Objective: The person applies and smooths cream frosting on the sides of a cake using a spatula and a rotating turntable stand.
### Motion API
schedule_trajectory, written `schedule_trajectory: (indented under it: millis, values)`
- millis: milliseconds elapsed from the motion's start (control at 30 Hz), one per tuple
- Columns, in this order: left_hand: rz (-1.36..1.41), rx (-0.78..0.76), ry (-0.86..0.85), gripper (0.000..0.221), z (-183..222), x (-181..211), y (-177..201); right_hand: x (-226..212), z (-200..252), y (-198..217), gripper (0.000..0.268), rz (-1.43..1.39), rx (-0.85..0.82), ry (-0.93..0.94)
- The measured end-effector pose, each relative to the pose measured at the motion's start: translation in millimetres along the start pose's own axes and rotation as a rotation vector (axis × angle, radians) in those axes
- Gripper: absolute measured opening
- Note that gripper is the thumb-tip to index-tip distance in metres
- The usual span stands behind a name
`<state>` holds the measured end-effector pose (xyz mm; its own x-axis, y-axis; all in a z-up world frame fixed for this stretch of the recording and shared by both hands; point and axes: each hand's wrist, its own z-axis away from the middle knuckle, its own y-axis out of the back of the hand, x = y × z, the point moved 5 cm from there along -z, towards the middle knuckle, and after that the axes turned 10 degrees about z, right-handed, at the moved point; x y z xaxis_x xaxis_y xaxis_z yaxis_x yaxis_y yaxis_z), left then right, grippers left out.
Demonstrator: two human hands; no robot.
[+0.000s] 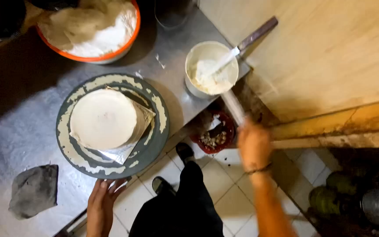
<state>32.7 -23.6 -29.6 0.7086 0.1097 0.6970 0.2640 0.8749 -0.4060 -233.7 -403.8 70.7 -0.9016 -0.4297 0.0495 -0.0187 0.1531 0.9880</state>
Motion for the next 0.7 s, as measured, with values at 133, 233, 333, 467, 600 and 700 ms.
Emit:
schedule_trajectory:
  millis: [133,233,333,467,600,700]
  values:
    - [-0.014,0.046,0.047,0.060,-2,-14,3,-47,9,3,0.035,-0.334,0.115,0.091]
    - [0.004,0.062,0.028,0.058,-4,-35,3,-57,-4,12,0.030,-0.448,0.309,0.180]
    - [-0.013,0.038,-0.051,0.056,0,-31,-11,-51,17,8,0.059,-0.111,0.338,0.235]
    - [0.013,0.068,-0.120,0.047,-25,-35,29,-29,77,14,0.051,-0.184,0.203,0.192]
    - [0.034,0.179,-0.166,0.050,-8,29,6,-29,90,44,0.028,-0.436,-0.127,0.090]
    - [0.054,0.126,-0.091,0.059,1,40,-6,-61,72,69,0.020,-0.437,-0.214,0.154]
